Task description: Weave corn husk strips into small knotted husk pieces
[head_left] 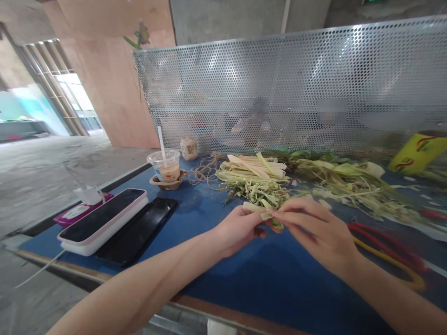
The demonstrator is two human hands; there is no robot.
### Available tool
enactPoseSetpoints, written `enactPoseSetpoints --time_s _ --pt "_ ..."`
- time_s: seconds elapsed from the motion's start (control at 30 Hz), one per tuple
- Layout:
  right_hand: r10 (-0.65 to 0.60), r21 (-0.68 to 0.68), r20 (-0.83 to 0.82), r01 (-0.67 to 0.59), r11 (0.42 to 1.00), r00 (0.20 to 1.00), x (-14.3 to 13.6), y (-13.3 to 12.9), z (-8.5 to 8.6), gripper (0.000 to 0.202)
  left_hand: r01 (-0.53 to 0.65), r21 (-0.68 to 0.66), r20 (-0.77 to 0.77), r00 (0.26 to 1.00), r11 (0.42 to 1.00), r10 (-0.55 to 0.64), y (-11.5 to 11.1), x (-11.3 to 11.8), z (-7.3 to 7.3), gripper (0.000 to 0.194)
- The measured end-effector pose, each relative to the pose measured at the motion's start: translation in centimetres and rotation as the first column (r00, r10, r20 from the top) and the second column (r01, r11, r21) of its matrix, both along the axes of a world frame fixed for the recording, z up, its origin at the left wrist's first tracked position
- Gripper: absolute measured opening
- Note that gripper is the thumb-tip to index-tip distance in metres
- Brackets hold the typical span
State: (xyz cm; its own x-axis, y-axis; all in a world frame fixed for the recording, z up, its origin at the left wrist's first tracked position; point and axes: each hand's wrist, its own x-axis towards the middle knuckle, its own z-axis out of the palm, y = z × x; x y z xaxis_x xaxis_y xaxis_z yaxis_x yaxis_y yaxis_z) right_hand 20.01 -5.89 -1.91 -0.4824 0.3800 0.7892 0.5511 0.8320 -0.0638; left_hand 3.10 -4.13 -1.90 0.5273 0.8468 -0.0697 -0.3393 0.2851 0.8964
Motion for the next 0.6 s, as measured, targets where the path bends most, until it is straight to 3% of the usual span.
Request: enactPoseSetpoints --time_s 0.17,0.3,0.43,0.6 --pt "0.078 -0.119 0.080 -0.068 0.991 0.994 0.7 0.5 0.3 0.024 0.086 -0.002 0.016 0.996 0.996 -0.086 0.1 -0.3 0.1 0.038" --pt "0.100 -0.196 0.032 -0.092 0.976 0.994 1.0 0.9 0.6 0.018 0.097 0.155 -0.155 0.985 0.983 -0.073 0.3 -0.5 -0.4 0.031" --pt "0.110 -0.291 -0.042 -0.118 0.949 0.993 1.3 1.3 1.1 0.016 0.134 0.211 -0.235 0.968 0.968 -0.083 0.3 -0.6 -0.4 0.027" --pt "0.017 -0.274 0.022 -0.010 0.962 1.000 1.4 1.0 1.6 0.022 0.182 0.312 -0.268 0.959 0.932 -0.097 -0.2 -0.3 -0.5 0.018"
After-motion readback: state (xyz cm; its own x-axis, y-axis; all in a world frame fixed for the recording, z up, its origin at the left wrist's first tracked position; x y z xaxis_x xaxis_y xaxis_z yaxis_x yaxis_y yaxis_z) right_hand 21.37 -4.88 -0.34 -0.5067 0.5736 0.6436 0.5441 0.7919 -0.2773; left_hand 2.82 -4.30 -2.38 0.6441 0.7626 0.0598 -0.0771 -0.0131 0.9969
